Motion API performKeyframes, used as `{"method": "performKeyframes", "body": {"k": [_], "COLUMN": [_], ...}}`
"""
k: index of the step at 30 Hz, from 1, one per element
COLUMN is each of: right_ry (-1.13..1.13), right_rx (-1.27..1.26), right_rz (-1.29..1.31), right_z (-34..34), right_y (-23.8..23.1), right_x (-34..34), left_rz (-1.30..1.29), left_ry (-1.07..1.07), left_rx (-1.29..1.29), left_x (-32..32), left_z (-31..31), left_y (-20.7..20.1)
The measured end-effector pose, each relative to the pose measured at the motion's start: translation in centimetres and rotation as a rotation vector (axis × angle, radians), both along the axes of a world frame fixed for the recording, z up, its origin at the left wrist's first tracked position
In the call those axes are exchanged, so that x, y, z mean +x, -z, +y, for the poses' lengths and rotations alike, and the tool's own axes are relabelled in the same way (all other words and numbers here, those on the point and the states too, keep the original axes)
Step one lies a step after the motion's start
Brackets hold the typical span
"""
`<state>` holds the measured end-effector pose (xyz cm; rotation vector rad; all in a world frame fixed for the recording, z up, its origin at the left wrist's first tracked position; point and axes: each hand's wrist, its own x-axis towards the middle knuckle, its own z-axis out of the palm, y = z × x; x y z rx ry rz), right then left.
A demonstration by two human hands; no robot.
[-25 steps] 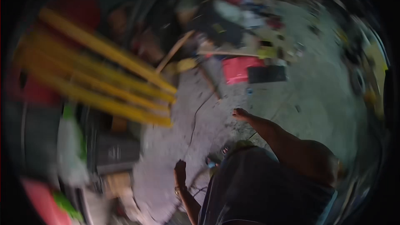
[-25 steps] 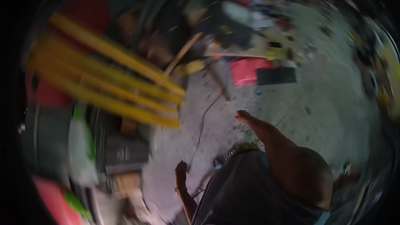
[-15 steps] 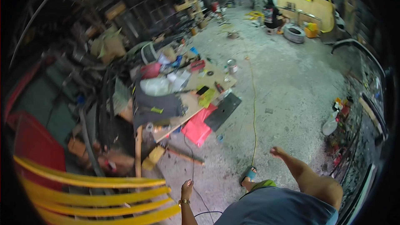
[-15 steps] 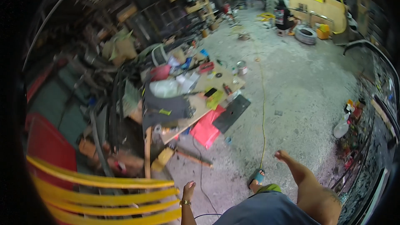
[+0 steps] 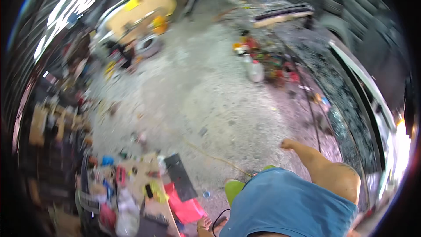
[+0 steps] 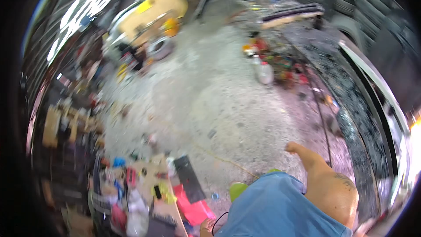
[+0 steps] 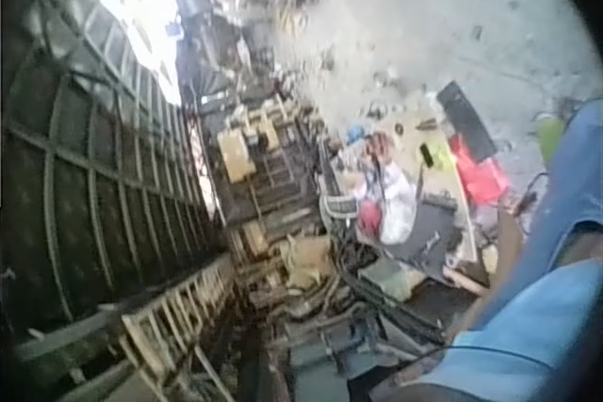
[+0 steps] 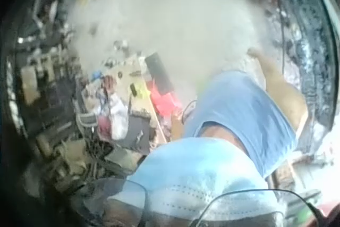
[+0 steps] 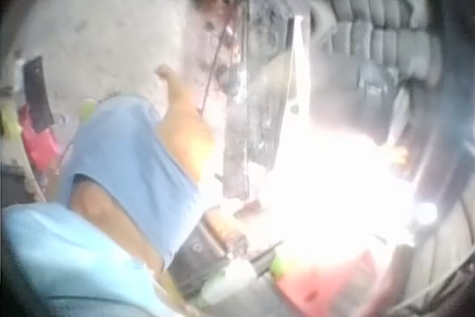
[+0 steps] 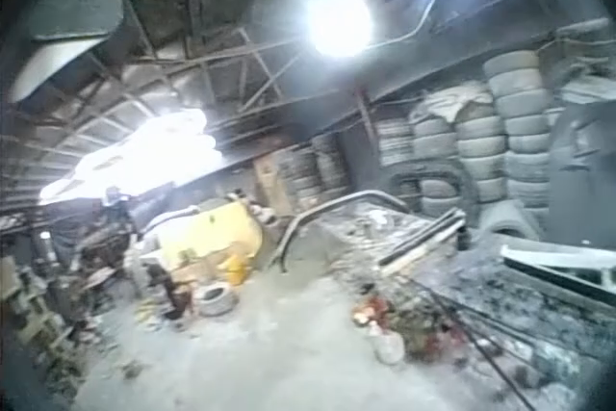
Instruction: Repairing a car trim piece using strips of fiberglass and resin.
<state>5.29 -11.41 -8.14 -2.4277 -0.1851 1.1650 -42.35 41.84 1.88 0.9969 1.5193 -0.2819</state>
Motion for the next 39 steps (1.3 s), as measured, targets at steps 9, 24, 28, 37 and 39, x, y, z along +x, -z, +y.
{"method": "performKeyframes", "body": {"k": [9,24,28,37,39], "right_ry": [0.641,1.103,1.087,0.857,0.802], "right_rx": [0.093,0.165,0.167,0.186,0.227], "right_rz": [0.137,0.376,0.421,-0.104,-0.203], "right_z": [5.8,23.4,24.2,25.1,27.3], "right_y": [-5.4,-6.8,-4.4,-5.3,-9.1], "right_x": [2.8,16.1,26.0,64.5,73.0], "left_rz": [-0.151,-0.573,-0.347,-0.002,-0.068], "left_ry": [0.279,1.332,1.374,0.63,0.538], "left_rx": [0.05,0.322,0.357,-0.134,-0.336], "left_x": [31.7,89.5,94.6,96.1,97.3], "left_z": [24.8,30.4,36.9,47.7,46.5], "left_y": [3.9,1.0,1.0,2.1,3.3]}}
